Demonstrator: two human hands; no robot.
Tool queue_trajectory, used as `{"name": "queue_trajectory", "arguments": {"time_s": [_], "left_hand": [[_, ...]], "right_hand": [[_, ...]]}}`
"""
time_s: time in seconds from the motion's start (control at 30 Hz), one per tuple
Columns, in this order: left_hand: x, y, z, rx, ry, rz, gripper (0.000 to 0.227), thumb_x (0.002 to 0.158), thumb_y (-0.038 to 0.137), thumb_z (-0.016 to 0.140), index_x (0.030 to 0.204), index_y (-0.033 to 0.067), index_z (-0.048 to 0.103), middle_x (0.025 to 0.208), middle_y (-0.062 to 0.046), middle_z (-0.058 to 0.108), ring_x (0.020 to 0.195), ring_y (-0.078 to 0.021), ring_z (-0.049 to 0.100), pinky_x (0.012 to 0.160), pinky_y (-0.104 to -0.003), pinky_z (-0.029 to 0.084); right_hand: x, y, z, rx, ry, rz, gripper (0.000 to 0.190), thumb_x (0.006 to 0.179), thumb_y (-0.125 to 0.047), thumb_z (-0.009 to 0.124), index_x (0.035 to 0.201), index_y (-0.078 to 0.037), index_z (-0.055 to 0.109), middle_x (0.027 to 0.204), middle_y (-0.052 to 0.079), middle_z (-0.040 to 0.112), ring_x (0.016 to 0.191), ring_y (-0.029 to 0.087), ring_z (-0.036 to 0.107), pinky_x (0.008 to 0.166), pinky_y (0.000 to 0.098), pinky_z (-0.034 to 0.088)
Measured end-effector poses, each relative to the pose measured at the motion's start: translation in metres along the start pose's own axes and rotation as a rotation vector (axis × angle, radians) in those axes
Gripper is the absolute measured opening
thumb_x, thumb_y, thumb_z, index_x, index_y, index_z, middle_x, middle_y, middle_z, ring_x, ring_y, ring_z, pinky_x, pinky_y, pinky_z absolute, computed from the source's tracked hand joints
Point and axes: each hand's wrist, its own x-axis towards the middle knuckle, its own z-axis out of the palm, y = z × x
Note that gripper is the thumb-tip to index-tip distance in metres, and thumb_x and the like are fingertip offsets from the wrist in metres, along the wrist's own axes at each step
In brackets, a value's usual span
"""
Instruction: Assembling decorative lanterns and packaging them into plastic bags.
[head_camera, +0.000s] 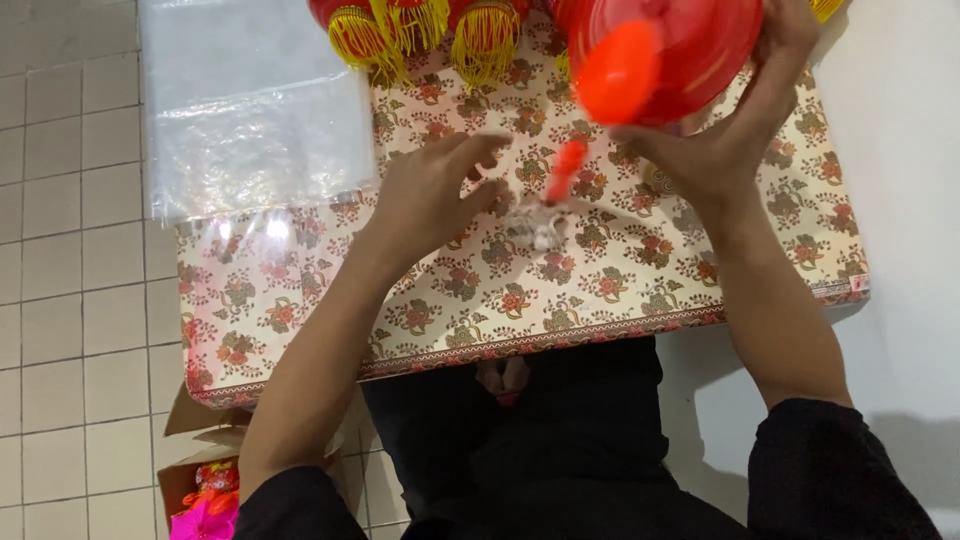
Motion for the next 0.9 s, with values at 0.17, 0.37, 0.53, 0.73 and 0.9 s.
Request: {"name": "queue_trajectory", "arguments": {"time_s": [0.17,0.37,0.53,0.73,0.9], "left_hand": [[0.003,0.018,-0.006,-0.186,-0.013,0.037,0.053,0.099,0.049,0.059,0.128,0.0058,0.064,0.112,-0.014,0.072,0.09,-0.0207,0.071,0.079,-0.031,0.064],[0.001,0.044,0.024,-0.092,0.043,0.166,0.084,0.084,0.077,0.049,0.124,0.0056,0.067,0.109,-0.014,0.077,0.091,-0.0262,0.075,0.058,-0.029,0.062],[-0.002,0.059,0.027,-0.18,0.247,0.222,0.018,0.101,0.016,0.07,0.109,-0.0003,0.068,0.08,-0.012,0.075,0.057,-0.0148,0.071,0.043,-0.02,0.059],[0.003,0.033,0.028,-0.385,0.599,-0.005,0.013,0.101,0.011,0.056,0.113,0.0071,0.055,0.122,-0.013,0.053,0.113,-0.0284,0.056,0.102,-0.045,0.052],[-0.003,0.048,0.015,-0.546,0.439,-0.185,0.066,0.108,0.063,0.019,0.141,0.0072,0.032,0.131,-0.016,0.046,0.122,-0.0286,0.056,0.102,-0.046,0.057]], "right_hand": [[-0.01,-0.004,0.013,0.143,0.116,0.069,0.089,0.079,-0.038,0.077,0.153,-0.023,0.03,0.152,0.001,0.03,0.141,0.033,0.047,0.116,0.0558,0.058],[-0.008,-0.025,0.032,0.203,0.252,0.091,0.078,0.08,-0.039,0.073,0.145,-0.022,0.033,0.139,0.007,0.034,0.123,0.031,0.047,0.097,0.0487,0.056],[-0.01,-0.046,0.045,0.222,0.269,0.115,0.089,0.071,-0.037,0.082,0.14,-0.022,0.028,0.141,0.0,0.031,0.109,0.031,0.055,0.095,0.0462,0.056],[-0.016,-0.037,0.05,0.357,0.127,0.165,0.079,0.088,-0.037,0.074,0.151,-0.02,0.03,0.153,0.009,0.035,0.145,0.03,0.044,0.127,0.0484,0.051],[-0.022,-0.036,0.056,0.289,0.111,0.095,0.083,0.088,-0.043,0.073,0.155,-0.025,0.027,0.162,0.006,0.03,0.157,0.027,0.035,0.132,0.0546,0.053]]}}
